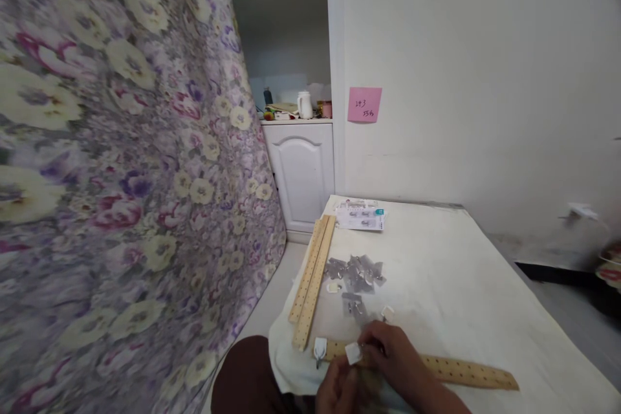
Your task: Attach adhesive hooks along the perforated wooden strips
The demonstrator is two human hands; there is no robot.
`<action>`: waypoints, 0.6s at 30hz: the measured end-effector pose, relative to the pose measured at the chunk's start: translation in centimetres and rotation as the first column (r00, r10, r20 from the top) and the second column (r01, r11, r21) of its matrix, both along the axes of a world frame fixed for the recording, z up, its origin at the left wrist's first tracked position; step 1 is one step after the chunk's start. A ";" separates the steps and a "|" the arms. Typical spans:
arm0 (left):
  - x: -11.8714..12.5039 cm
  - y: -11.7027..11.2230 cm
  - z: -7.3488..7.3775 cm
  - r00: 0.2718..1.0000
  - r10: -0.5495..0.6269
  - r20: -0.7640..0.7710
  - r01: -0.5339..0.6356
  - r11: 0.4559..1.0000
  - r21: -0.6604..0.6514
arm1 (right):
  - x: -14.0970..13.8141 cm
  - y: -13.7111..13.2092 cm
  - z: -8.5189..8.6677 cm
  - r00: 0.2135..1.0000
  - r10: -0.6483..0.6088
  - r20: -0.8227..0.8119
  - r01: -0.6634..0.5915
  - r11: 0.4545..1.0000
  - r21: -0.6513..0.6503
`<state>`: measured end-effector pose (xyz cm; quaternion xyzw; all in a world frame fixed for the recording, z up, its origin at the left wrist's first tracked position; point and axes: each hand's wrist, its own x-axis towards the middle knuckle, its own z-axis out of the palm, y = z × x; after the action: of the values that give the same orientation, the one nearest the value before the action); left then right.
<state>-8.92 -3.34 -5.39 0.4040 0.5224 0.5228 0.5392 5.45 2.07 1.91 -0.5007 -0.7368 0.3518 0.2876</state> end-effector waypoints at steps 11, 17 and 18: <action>-0.8 0.2 3.3 0.996 0.029 -0.089 -0.034 0.998 -0.048 | 0.4 -3.3 0.0 1.000 -0.008 0.012 0.008 1.000 -0.002; -0.7 -0.2 2.4 0.974 -0.215 -0.069 0.213 0.976 -0.040 | 0.7 -2.9 -0.2 0.997 -0.050 -0.054 0.045 0.995 -0.094; -0.8 -0.3 2.1 0.967 -0.241 -0.083 0.239 0.970 -0.040 | 0.6 -3.0 -0.2 0.998 -0.035 -0.056 0.028 0.992 -0.121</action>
<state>-9.71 -3.62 -3.26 0.4785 0.5003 0.4279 0.5811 6.06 -0.89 1.67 -0.5184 -0.6976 0.4051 0.2838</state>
